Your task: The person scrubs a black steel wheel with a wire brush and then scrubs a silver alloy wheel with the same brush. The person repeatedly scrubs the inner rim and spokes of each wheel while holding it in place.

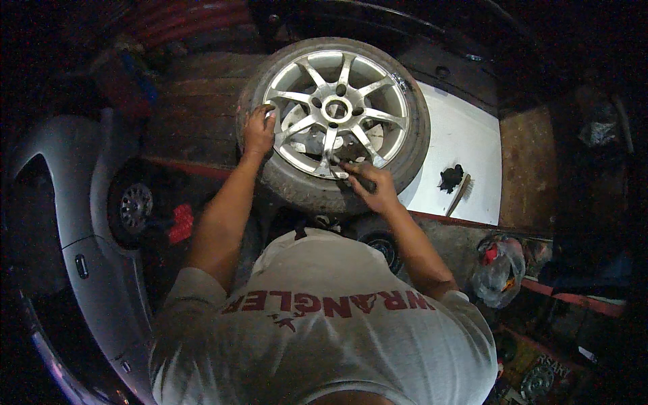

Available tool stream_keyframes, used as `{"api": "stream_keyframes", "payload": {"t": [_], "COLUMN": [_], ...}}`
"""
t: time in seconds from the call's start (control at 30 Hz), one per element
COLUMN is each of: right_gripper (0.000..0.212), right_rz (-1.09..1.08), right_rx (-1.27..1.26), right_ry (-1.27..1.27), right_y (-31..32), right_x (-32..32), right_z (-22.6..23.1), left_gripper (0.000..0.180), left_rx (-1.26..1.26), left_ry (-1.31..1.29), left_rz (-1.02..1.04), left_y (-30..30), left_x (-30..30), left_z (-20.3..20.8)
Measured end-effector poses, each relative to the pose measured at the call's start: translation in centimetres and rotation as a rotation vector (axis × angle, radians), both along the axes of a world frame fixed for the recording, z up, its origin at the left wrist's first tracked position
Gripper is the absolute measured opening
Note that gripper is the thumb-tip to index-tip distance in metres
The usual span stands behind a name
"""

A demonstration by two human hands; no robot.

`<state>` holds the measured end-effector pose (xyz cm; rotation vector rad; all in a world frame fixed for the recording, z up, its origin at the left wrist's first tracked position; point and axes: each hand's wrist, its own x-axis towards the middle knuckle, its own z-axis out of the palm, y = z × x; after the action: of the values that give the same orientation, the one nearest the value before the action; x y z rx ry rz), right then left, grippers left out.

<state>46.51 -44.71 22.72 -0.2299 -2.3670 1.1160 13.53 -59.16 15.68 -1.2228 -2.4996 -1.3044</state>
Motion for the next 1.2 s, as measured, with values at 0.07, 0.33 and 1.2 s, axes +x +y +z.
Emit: {"api": "stream_keyframes", "payload": {"t": [0.07,0.33,1.2], "right_gripper": [0.03,0.024,0.029], "right_rz": [0.102,-0.011,0.019], "right_rx": [0.025,-0.206,-0.247], "right_ry": [-0.01,-0.098,-0.062], "right_y": [-1.1,-3.3,-4.0], "right_x": [2.3,1.3,-5.1], "right_z": [0.3,-0.6,-1.2], "left_gripper": [0.042,0.048,0.042], "left_rx": [-0.095,0.101,0.322], "left_ry": [0.017,-0.019,0.023], "left_rz": [-0.05,-0.06,0.04], "left_y": [-0.4,-1.9,-2.3], "left_x": [0.9,3.6,3.4], "left_z": [0.5,-0.6,-0.5]}}
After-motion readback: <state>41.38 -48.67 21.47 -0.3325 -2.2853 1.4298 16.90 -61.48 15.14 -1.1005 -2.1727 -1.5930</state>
